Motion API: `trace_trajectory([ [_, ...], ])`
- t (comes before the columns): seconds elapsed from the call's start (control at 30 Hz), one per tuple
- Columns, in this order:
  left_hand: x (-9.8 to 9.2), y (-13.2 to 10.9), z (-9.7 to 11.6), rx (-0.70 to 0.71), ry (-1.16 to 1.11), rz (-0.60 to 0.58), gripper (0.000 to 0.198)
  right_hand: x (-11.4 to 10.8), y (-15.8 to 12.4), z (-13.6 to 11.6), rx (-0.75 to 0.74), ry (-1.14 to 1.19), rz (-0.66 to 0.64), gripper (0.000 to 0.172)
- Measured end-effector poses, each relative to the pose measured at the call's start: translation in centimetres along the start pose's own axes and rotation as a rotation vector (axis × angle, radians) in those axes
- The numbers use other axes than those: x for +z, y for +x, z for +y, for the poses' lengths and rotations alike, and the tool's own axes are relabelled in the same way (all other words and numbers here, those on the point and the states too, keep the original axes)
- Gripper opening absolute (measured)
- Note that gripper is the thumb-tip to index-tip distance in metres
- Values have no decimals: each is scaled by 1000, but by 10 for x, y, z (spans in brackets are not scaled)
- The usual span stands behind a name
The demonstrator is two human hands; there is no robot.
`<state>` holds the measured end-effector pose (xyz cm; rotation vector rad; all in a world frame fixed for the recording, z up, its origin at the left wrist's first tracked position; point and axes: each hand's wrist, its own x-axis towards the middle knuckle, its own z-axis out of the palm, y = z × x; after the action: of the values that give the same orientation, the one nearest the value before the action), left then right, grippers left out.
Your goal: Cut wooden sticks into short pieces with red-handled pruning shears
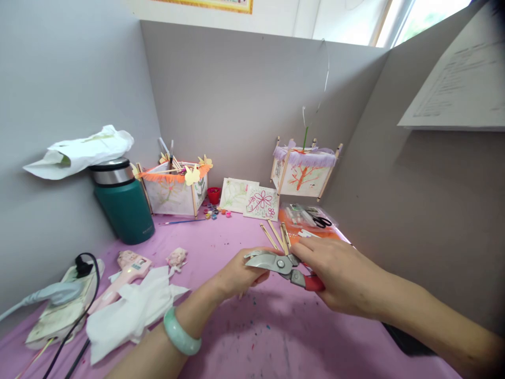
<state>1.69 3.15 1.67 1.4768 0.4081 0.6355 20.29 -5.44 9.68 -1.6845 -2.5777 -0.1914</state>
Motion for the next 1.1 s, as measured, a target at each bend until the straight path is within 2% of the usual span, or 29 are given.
trace_trajectory([
  [0.37, -1, -1, -3, 30, 42, -18, 39, -4, 1, 0, 30, 54, -94, 22],
  [0.9, -4, -1, -6, 31, 67, -44, 41, -11, 2, 0, -15, 20, -74, 18],
  [1.1, -3, 0, -6, 32, 99, -29, 39, -11, 5, -3, 17, -6, -77, 20],
])
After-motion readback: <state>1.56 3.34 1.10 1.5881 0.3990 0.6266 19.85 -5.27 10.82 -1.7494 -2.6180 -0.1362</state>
